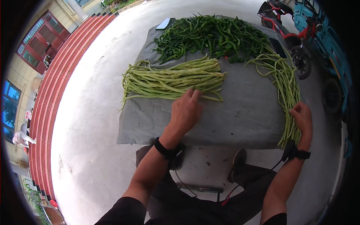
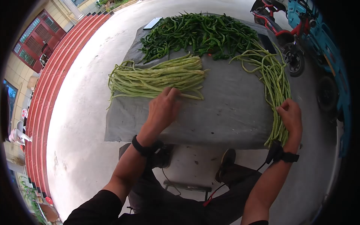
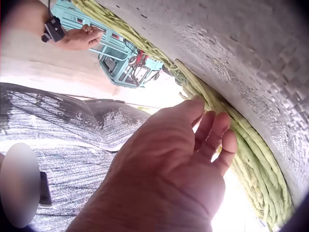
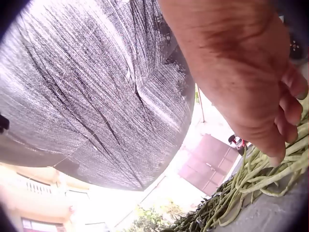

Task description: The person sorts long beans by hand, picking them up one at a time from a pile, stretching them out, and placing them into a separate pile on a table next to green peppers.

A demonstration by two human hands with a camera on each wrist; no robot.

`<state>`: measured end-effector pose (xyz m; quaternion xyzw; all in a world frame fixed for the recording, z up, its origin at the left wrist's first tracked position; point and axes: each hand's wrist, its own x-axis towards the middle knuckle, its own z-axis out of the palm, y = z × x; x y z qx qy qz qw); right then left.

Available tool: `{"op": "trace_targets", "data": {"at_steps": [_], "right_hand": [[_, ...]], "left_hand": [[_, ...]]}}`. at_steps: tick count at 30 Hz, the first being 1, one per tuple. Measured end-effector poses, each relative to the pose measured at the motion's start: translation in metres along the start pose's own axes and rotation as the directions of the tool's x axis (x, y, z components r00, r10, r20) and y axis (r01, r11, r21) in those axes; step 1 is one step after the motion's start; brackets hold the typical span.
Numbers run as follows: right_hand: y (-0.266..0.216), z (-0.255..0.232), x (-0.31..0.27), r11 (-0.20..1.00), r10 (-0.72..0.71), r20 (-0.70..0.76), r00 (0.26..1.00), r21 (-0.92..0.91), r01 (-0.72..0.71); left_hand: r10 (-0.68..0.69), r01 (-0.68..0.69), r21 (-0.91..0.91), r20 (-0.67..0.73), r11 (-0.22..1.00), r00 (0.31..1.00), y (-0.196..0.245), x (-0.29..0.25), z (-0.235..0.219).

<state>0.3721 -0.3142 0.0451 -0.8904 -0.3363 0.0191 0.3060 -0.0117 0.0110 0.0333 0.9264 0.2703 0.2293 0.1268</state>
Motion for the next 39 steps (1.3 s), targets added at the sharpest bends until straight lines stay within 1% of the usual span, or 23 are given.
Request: {"op": "trace_targets", "data": {"at_steps": [1,4,5,7,11,14,16,19,22,26,28,29,31,32,34,37,39], "right_hand": [[-0.013,0.002,0.0,0.999,-0.025,0.018,1.0,0.039,0.024],[-0.059,0.01,-0.003,0.989,0.015,0.128,0.992,0.143,-0.033],[-0.073,0.014,-0.003,0.989,-0.032,0.143,0.989,0.146,0.011],[-0.099,0.026,-0.006,0.983,-0.127,0.171,0.977,0.157,0.1],[-0.155,0.051,-0.019,0.958,-0.239,0.266,0.934,0.225,0.181],[-0.182,0.065,-0.025,0.929,-0.327,0.334,0.884,0.287,0.235],[-0.196,0.073,-0.028,0.906,-0.373,0.357,0.857,0.34,0.253],[-0.218,0.079,-0.033,0.864,-0.426,0.287,0.858,0.41,0.292],[-0.238,0.08,-0.039,0.826,-0.437,0.214,0.874,0.479,0.296],[-0.254,0.088,-0.043,0.805,-0.441,0.119,0.889,0.491,0.334],[-0.255,0.1,-0.043,0.785,-0.451,0.088,0.888,0.512,0.348],[-0.256,0.103,-0.044,0.796,-0.435,0.125,0.892,0.516,0.317],[-0.258,0.109,-0.046,0.816,-0.404,0.199,0.893,0.52,0.253],[-0.258,0.117,-0.048,0.774,-0.385,0.187,0.904,0.599,0.206],[-0.26,0.129,-0.05,0.664,-0.344,0.169,0.924,0.739,0.111],[-0.27,0.122,-0.049,0.472,-0.252,0.311,0.916,0.866,-0.164],[-0.267,0.125,-0.047,0.431,-0.275,0.264,0.924,0.893,-0.127]], "left_hand": [[-0.026,0.026,0.017,0.007,1.0,1.0,-0.001,0.001,0.0],[-0.103,0.1,0.072,0.046,0.992,0.994,-0.006,0.003,0.001],[-0.13,0.124,0.092,0.061,0.988,0.99,-0.008,0.004,0.001],[-0.138,0.131,0.122,0.052,0.984,0.989,-0.012,0.005,0.002],[-0.169,0.169,0.179,-0.012,0.969,0.985,-0.021,0.01,0.007],[-0.144,0.151,0.221,-0.047,0.964,0.988,-0.026,0.015,0.006],[-0.122,0.136,0.19,-0.084,0.972,0.989,-0.023,0.015,0.001],[-0.084,0.104,0.13,-0.151,0.986,0.985,-0.013,0.014,-0.005],[-0.035,0.052,0.068,-0.235,0.996,0.971,-0.003,0.011,-0.013],[0.017,-0.035,-0.04,-0.385,0.999,0.923,0.002,0.013,-0.01],[-0.031,-0.033,-0.137,-0.439,0.99,0.898,0.006,0.013,-0.011],[-0.056,-0.034,-0.184,-0.462,0.982,0.885,0.008,0.012,-0.012],[-0.089,-0.005,-0.197,-0.466,0.98,0.881,0.011,0.012,-0.014],[-0.106,0.01,-0.204,-0.467,0.979,0.878,0.012,0.011,-0.014],[-0.067,-0.044,-0.217,-0.479,0.975,0.875,0.015,0.008,-0.01],[0.017,-0.13,-0.201,-0.484,0.971,0.875,0.02,0.006,-0.004],[0.077,-0.173,-0.169,-0.464,0.97,0.882,0.023,0.004,-0.004]]}}
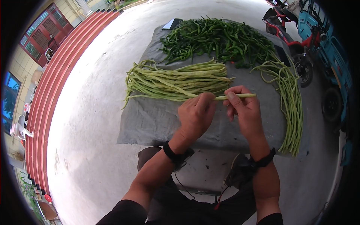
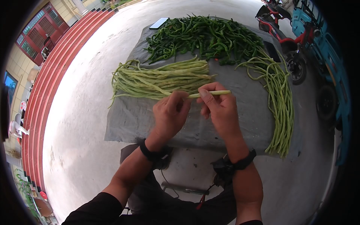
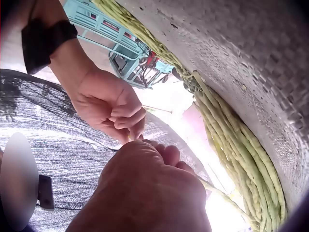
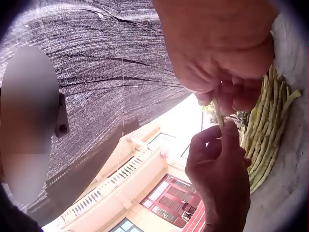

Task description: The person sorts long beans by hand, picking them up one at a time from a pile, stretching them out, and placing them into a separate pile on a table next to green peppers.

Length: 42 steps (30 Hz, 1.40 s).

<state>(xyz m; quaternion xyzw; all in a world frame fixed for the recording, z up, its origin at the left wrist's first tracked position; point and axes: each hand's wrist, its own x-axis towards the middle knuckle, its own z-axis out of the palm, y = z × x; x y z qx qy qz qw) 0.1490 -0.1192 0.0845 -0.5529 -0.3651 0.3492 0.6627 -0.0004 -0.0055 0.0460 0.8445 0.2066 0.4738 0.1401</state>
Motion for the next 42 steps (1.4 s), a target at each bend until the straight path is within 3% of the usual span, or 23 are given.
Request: {"op": "trace_targets", "data": {"at_steps": [3,9,12,15,18,21,24,31,42], "right_hand": [[0.001,-0.001,0.003,0.998,-0.05,-0.033,0.998,0.044,0.052],[-0.005,-0.012,0.005,0.991,-0.073,-0.123,0.99,0.104,0.086],[-0.008,-0.02,0.006,0.98,-0.087,-0.135,0.987,0.166,0.109],[-0.012,-0.028,0.005,0.971,-0.096,-0.134,0.986,0.203,0.122],[-0.015,-0.037,0.004,0.966,-0.088,-0.142,0.986,0.228,0.119],[-0.016,-0.047,0.005,0.958,-0.1,-0.146,0.984,0.255,0.135],[-0.016,-0.054,0.005,0.947,-0.108,-0.111,0.988,0.289,0.136],[-0.016,-0.045,0.003,0.967,-0.045,0.002,0.999,0.253,0.043],[-0.017,-0.05,0.003,0.978,-0.054,-0.025,0.998,0.202,0.058]], "left_hand": [[-0.084,0.081,-0.085,-0.027,0.993,0.996,0.008,-0.002,0.004],[-0.275,0.291,-0.344,0.096,0.893,0.957,0.023,-0.014,0.011],[-0.387,0.515,-0.547,0.339,0.66,0.857,0.017,-0.02,0.018],[-0.488,0.679,-0.711,0.535,0.181,0.69,0.014,-0.013,0.016],[-0.447,0.596,-0.796,0.574,-0.107,0.686,0.004,-0.006,0.014],[-0.377,0.5,-0.817,0.577,-0.289,0.724,-0.006,-0.002,0.011],[-0.345,0.472,-0.84,0.541,-0.267,0.767,-0.013,-0.006,0.016],[-0.415,0.522,-0.836,0.541,-0.17,0.731,-0.004,-0.007,0.018],[-0.437,0.522,-0.851,0.493,-0.062,0.752,0.0,-0.008,0.015]]}}
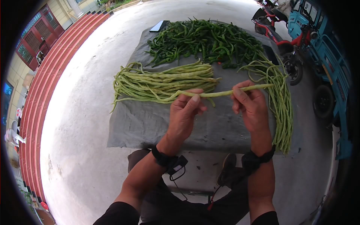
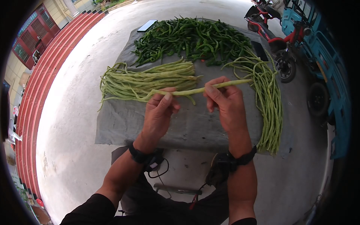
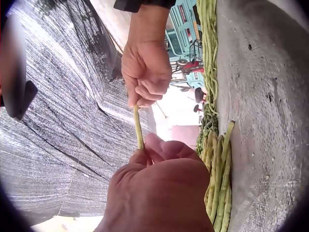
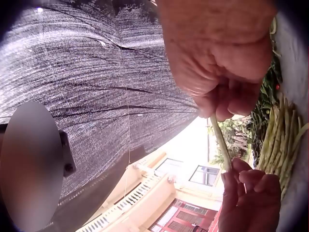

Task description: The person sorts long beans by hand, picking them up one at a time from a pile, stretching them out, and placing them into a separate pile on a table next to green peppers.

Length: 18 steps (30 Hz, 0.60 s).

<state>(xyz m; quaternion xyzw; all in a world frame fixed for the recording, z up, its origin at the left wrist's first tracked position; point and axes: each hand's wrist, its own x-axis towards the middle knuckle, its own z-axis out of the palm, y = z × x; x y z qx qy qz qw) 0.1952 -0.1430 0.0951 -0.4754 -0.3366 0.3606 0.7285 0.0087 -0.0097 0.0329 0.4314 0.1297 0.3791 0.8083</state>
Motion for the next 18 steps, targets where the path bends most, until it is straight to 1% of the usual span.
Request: {"op": "trace_targets", "data": {"at_steps": [4,7,10,13,16,18], "right_hand": [[-0.003,0.01,-0.002,0.996,0.087,0.014,0.996,0.035,-0.088],[0.0,0.012,-0.002,0.992,0.125,0.073,0.989,-0.018,-0.124],[0.006,0.007,-0.001,0.994,0.106,0.098,0.989,-0.034,-0.103],[0.006,0.006,-0.001,0.995,0.09,0.072,0.993,-0.058,-0.086],[0.003,0.01,-0.002,0.997,0.065,0.046,0.997,-0.033,-0.063],[0.005,0.007,-0.001,0.998,0.059,0.062,0.996,-0.042,-0.057]], "left_hand": [[0.011,-0.011,-0.003,0.01,1.0,1.0,0.0,0.0,-0.001],[0.001,-0.001,-0.001,0.012,1.0,1.0,-0.001,0.0,0.0],[-0.005,0.005,0.002,0.018,1.0,1.0,-0.002,-0.001,0.0],[-0.001,0.0,0.024,0.034,1.0,0.999,-0.003,-0.002,0.0],[0.007,-0.01,0.052,0.045,0.999,0.999,-0.002,-0.003,0.001],[0.011,-0.014,0.06,0.047,0.998,0.999,-0.002,-0.003,0.002]]}}
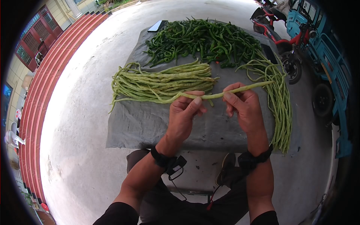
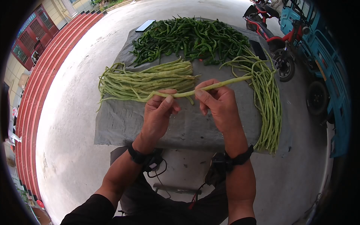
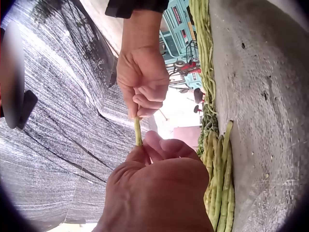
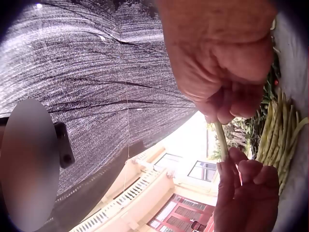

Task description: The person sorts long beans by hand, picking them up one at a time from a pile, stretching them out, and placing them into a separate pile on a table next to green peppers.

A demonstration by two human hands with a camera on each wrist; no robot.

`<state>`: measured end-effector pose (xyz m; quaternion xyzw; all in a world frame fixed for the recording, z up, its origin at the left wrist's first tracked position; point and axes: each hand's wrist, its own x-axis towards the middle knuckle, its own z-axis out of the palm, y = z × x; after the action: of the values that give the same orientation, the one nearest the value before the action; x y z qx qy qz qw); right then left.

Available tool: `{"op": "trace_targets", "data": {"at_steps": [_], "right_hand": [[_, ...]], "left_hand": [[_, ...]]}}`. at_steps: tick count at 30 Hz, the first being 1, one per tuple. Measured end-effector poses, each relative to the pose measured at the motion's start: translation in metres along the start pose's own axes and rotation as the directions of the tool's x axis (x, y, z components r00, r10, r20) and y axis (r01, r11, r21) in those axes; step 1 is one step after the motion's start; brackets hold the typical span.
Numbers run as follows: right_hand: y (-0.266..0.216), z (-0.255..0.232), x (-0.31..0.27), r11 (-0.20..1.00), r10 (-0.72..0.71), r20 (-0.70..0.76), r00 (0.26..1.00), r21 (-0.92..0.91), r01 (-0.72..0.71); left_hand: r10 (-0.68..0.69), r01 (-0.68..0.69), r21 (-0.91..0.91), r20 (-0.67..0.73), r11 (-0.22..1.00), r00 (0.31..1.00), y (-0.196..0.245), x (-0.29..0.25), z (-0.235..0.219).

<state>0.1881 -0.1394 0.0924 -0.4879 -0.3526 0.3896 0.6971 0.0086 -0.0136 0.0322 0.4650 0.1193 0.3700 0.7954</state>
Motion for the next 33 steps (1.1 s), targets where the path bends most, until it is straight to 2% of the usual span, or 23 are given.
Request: {"op": "trace_targets", "data": {"at_steps": [7,21,33], "right_hand": [[-0.002,0.007,-0.002,0.999,0.042,0.0,0.999,0.019,-0.042],[0.004,0.008,-0.001,1.0,0.018,0.021,1.0,-0.019,-0.017],[0.006,0.012,-0.001,0.999,0.047,0.026,0.999,0.001,-0.047]], "left_hand": [[0.012,-0.012,0.01,-0.003,1.0,1.0,0.0,-0.001,-0.001],[-0.023,0.023,0.057,-0.014,0.998,1.0,0.003,-0.001,0.006],[0.014,-0.013,0.084,-0.022,0.996,1.0,0.004,-0.002,0.004]]}}
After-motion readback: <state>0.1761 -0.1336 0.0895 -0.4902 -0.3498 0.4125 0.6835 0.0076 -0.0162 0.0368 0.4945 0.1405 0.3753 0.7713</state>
